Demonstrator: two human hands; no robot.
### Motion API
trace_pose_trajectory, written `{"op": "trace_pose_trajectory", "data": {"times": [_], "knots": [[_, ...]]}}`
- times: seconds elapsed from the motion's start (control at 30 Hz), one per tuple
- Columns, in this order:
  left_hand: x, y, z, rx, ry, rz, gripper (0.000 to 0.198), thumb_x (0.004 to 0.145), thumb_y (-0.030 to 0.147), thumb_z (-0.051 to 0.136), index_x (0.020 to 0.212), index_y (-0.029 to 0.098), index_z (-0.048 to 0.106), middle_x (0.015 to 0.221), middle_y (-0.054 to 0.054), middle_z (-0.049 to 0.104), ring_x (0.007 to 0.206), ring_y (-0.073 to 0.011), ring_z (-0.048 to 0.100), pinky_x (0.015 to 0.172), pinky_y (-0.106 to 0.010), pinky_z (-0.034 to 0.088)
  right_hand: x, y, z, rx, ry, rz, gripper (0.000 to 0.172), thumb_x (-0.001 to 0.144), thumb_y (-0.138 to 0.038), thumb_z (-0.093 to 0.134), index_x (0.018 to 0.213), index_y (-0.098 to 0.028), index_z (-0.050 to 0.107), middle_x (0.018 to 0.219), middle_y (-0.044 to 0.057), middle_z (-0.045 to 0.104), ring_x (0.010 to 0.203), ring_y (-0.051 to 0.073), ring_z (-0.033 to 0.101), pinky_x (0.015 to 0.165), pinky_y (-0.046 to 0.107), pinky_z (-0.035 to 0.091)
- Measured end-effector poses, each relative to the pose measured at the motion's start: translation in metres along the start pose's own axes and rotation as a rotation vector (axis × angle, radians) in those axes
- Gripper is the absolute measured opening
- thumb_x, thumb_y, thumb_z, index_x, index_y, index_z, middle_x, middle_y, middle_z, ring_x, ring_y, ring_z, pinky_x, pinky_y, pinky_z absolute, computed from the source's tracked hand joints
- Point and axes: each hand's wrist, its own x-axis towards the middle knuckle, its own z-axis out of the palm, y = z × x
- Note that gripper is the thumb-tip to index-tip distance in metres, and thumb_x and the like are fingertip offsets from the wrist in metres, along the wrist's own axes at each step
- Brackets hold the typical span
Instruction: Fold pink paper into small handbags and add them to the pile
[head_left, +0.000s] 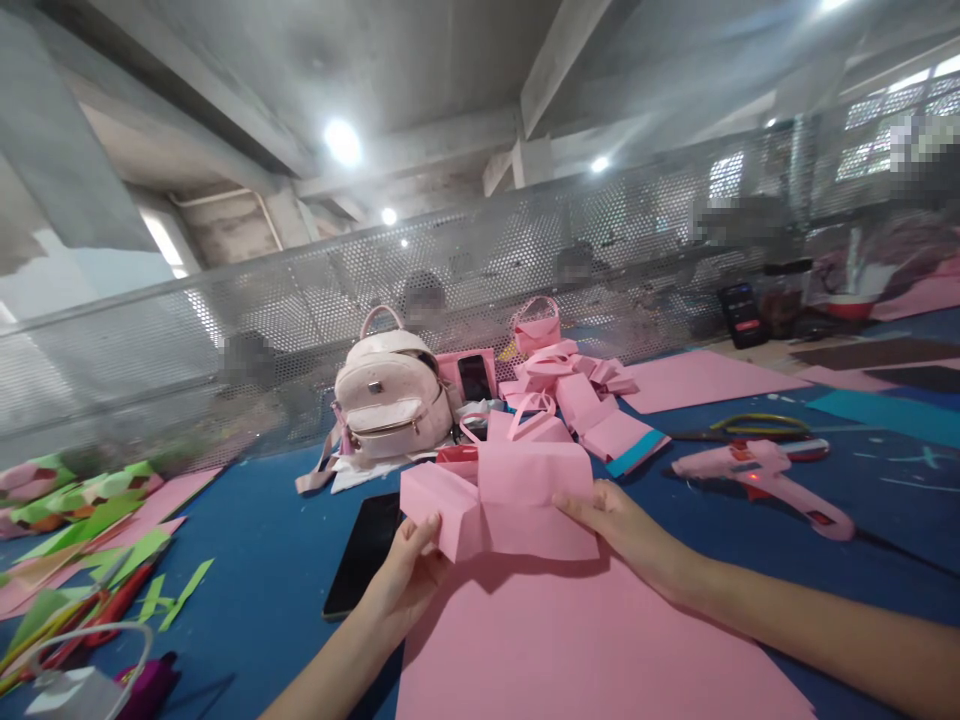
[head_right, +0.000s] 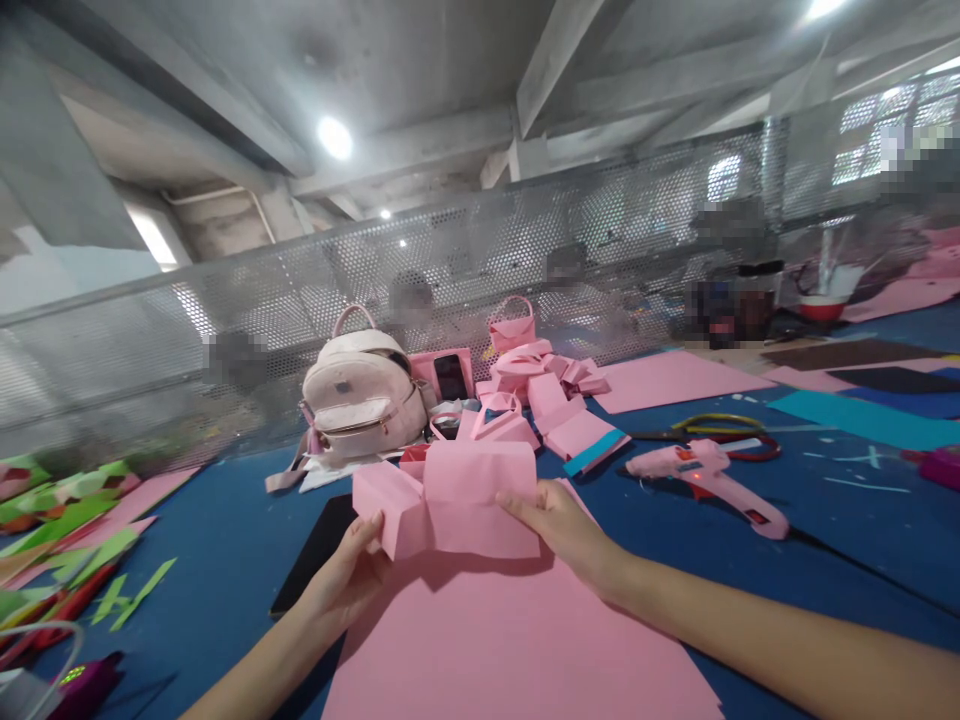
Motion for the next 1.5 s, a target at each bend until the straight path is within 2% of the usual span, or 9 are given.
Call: {"op": "trace_pose_trajectory", "data": {"times": [0.13, 0.23, 0.47, 0.67, 0.9, 1.1, 1.27, 1.4, 1.5], "knots": [[0.002, -0.002, -0.001, 0.019, 0.056, 0.033, 0.045, 0.048, 0.022, 0.093, 0.049, 0.014, 0.049, 0.043, 0.007, 0.052, 0.042, -0.0060, 0.054, 0.043, -0.015, 0.048, 0.002, 0.002, -0.002, -0.030, 0.071, 0.017, 0.049, 0.070, -0.061, 0.072, 0.075, -0.012, 0.072, 0.077, 0.008, 0.073, 0.070, 0.022, 0.064, 0.060, 0.029, 0.047], [0.007, -0.002, -0.002, 0.006, 0.084, 0.075, 0.040, 0.047, 0.022, 0.093, 0.055, 0.014, 0.054, 0.042, 0.009, 0.049, 0.038, -0.0044, 0.050, 0.038, -0.014, 0.044, 0.004, 0.002, -0.004, -0.026, 0.125, 0.001, 0.051, 0.067, -0.064, 0.072, 0.071, -0.013, 0.068, 0.071, 0.006, 0.070, 0.064, 0.019, 0.060, 0.057, 0.027, 0.045], [0.008, -0.002, 0.002, -0.027, 0.121, 0.135, 0.041, 0.049, 0.018, 0.092, 0.081, 0.012, 0.067, 0.067, 0.001, 0.070, 0.053, -0.0090, 0.064, 0.047, -0.015, 0.053, 0.004, 0.003, -0.002, -0.141, 0.434, -0.133, 0.056, 0.062, -0.065, 0.074, 0.050, -0.021, 0.041, 0.046, -0.006, 0.041, 0.046, 0.010, 0.036, 0.042, 0.023, 0.027], [0.007, 0.002, 0.010, -0.066, 0.182, 0.243, 0.041, 0.049, 0.014, 0.091, 0.081, 0.014, 0.065, 0.061, 0.004, 0.066, 0.048, -0.0071, 0.061, 0.047, -0.015, 0.054, 0.000, 0.002, 0.003, -0.057, 0.326, -0.087, 0.047, 0.068, -0.062, 0.071, 0.059, -0.019, 0.055, 0.052, -0.003, 0.053, 0.053, 0.015, 0.050, 0.047, 0.025, 0.038], [0.008, 0.002, 0.009, -0.028, 0.232, 0.269, 0.036, 0.050, 0.014, 0.091, 0.075, 0.013, 0.065, 0.055, 0.005, 0.063, 0.046, -0.0068, 0.059, 0.046, -0.014, 0.053, -0.001, 0.010, 0.004, -0.005, 0.346, -0.063, 0.039, 0.070, -0.054, 0.074, 0.063, -0.019, 0.060, 0.053, -0.001, 0.057, 0.057, 0.019, 0.057, 0.050, 0.027, 0.043], [0.002, 0.015, 0.010, 0.159, 0.269, 0.430, 0.040, 0.055, 0.019, 0.089, 0.090, 0.012, 0.070, 0.081, -0.005, 0.074, 0.068, -0.0143, 0.069, 0.059, -0.020, 0.059, -0.001, 0.019, 0.003, 0.038, 0.355, 0.010, 0.035, 0.072, -0.053, 0.073, 0.073, -0.019, 0.064, 0.064, 0.001, 0.066, 0.065, 0.021, 0.061, 0.059, 0.030, 0.049], [-0.008, 0.034, 0.011, 0.429, 0.308, 0.623, 0.037, 0.058, 0.023, 0.087, 0.091, 0.014, 0.072, 0.084, -0.004, 0.075, 0.077, -0.0170, 0.068, 0.067, -0.023, 0.058, -0.009, 0.008, 0.011, 0.218, 0.197, 0.090, 0.032, 0.076, -0.050, 0.073, 0.089, -0.021, 0.066, 0.083, 0.003, 0.072, 0.084, 0.024, 0.066, 0.077, 0.033, 0.053], [-0.007, 0.038, 0.010, 0.500, 0.347, 0.644, 0.037, 0.056, 0.017, 0.086, 0.090, 0.014, 0.073, 0.085, -0.005, 0.076, 0.077, -0.0178, 0.069, 0.066, -0.021, 0.056, -0.014, -0.004, 0.015, 0.323, 0.009, 0.143, 0.034, 0.076, -0.046, 0.074, 0.096, -0.020, 0.067, 0.095, 0.006, 0.074, 0.091, 0.025, 0.067, 0.082, 0.035, 0.053], [-0.004, 0.035, 0.009, 0.488, 0.342, 0.608, 0.036, 0.060, 0.020, 0.084, 0.093, 0.014, 0.072, 0.084, -0.006, 0.075, 0.078, -0.0192, 0.069, 0.066, -0.022, 0.056, -0.014, -0.010, 0.016, 0.276, -0.002, 0.081, 0.035, 0.076, -0.047, 0.075, 0.093, -0.017, 0.068, 0.090, 0.006, 0.074, 0.087, 0.025, 0.067, 0.079, 0.034, 0.053]]}}
